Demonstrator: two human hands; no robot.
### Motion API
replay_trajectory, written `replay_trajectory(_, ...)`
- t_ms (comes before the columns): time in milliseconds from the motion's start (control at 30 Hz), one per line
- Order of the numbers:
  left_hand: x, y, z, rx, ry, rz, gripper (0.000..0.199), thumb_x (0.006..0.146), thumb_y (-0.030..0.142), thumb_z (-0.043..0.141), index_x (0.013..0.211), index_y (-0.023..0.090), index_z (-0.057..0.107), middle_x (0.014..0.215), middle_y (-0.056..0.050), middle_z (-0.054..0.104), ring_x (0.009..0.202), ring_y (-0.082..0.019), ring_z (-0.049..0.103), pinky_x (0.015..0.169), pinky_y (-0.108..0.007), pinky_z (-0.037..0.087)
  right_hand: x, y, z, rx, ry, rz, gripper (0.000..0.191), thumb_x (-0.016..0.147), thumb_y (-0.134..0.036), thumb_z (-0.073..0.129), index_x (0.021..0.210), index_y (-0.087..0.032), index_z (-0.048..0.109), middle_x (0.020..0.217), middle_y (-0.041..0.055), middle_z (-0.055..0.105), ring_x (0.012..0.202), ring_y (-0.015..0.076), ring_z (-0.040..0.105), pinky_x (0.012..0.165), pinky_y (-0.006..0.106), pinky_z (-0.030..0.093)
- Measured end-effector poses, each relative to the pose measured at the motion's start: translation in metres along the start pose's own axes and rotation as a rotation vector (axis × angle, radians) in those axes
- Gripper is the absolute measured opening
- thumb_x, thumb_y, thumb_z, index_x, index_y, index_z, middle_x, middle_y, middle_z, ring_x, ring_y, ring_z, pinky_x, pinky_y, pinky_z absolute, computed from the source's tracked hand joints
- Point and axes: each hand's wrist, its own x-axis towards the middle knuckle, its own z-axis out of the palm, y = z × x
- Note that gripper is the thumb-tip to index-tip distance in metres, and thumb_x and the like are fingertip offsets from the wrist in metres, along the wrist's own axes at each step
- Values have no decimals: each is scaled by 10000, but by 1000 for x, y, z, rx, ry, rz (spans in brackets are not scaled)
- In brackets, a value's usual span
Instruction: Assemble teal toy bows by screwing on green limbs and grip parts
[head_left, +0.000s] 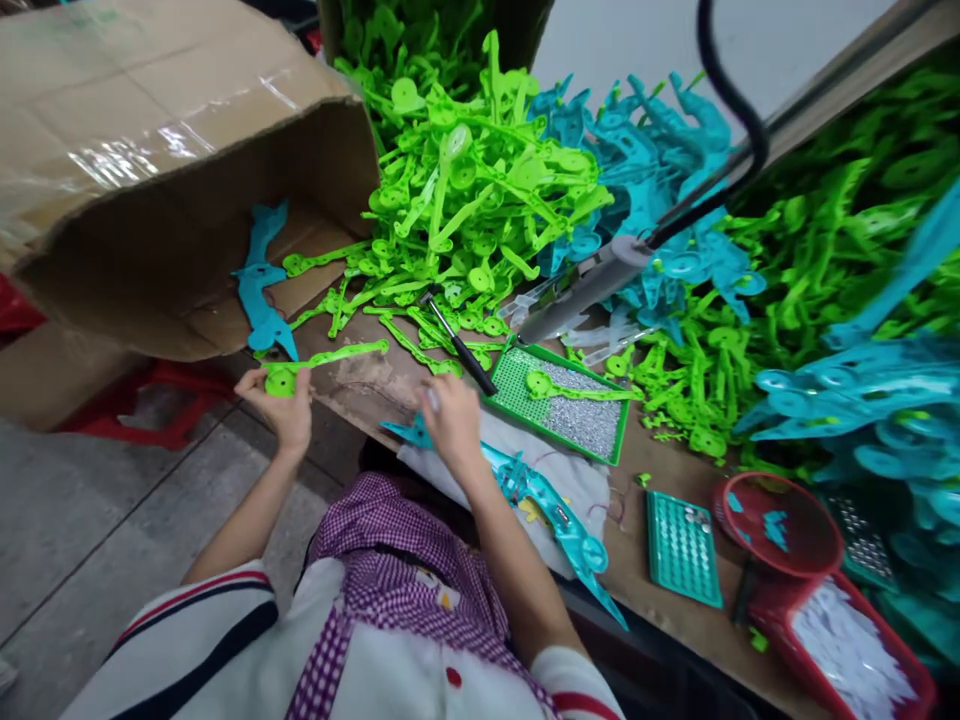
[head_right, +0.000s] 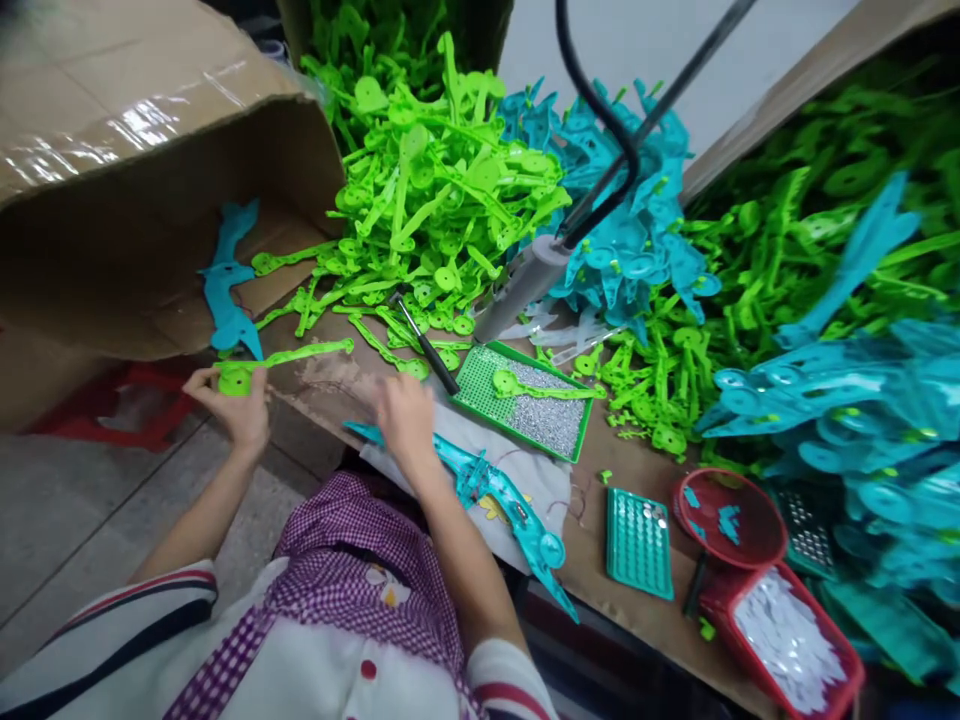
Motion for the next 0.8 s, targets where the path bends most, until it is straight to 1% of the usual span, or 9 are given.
replay_trajectory(100, -12, 5, -11, -95, -41, -64, 451, 775, 370, 682, 965, 256, 288, 831, 74, 465, 471, -35, 485, 431, -177, 383, 11, -35, 20, -78, -260, -51, 187, 912, -294, 591, 1037, -173, 660, 1123, 163, 676, 1068, 296, 596, 872, 419, 438)
replay_trajectory(200, -24, 18, -13, -145, -27, -122, 417, 802, 364, 664, 987, 261, 304, 867, 64, 485, 508, -34, 519, 455, -160, 385, 25, -41, 25, -74, -308, -5, 134, 925, -240, 551, 954, -169, 662, 1024, 148, 709, 987, 268, 626, 840, 389, 433)
replay_trajectory(300, -36, 24, -16, -174, -38, -183, 412, 820, 363, 661, 1084, 266, 358, 877, 51, 506, 540, -44, 538, 492, -168, 417, 14, -13, 8, 41, -115, 107, 198, 945, -296, 495, 856, -204, 646, 909, 96, 710, 871, 230, 632, 766, 345, 433)
replay_trajectory(433, -51, 16, -18, -176, -1, -235, 403, 825, 385, 653, 1132, 255, 426, 985, -1, 546, 599, -53, 547, 531, -177, 449, -33, 53, -27, 35, 256, 406, 273, 928, -396, 469, 823, -204, 633, 841, 88, 669, 823, 244, 609, 785, 381, 449)
replay_trajectory(567, -69, 9, -16, -136, -96, -156, 421, 896, 391, 562, 1272, 279, 409, 1235, -80, 522, 786, -99, 631, 682, -225, 533, -79, 84, -52, -143, 507, 593, 604, 851, -517, 577, 1299, -113, 537, 1231, 255, 569, 1169, 417, 519, 919, 609, 415)
replay_trajectory(633, -82, 11, -14, -107, -239, -110, 521, 940, 401, 488, 1423, 313, 314, 1385, -116, 440, 963, -161, 663, 814, -296, 564, -88, 70, -57, -143, 590, 556, 752, 845, -538, 597, 1443, -125, 404, 1340, 281, 482, 1272, 443, 449, 965, 668, 379)
replay_trajectory(700, -97, 15, -13, -63, -381, -82, 608, 962, 407, 458, 1512, 338, 207, 1481, -140, 350, 1108, -221, 645, 918, -368, 558, -85, 41, -54, -23, 589, 422, 633, 908, -483, 539, 1447, -173, 418, 1328, 243, 507, 1274, 378, 484, 1019, 612, 394)
replay_trajectory(733, -104, 17, -13, -28, -430, -63, 635, 965, 406, 463, 1531, 338, 182, 1502, -152, 324, 1165, -244, 624, 957, -394, 546, -79, 24, -48, 93, 519, 331, 529, 940, -440, 498, 1407, -193, 474, 1293, 214, 552, 1235, 330, 533, 1030, 550, 424)
replay_trajectory(800, -117, 19, -12, 65, -468, 11, 666, 960, 403, 500, 1541, 314, 190, 1503, -178, 329, 1256, -274, 568, 1007, -424, 520, -62, -7, -31, 387, 176, 182, 408, 952, -426, 492, 1291, -220, 592, 1203, 148, 657, 1046, 249, 649, 951, 428, 515)
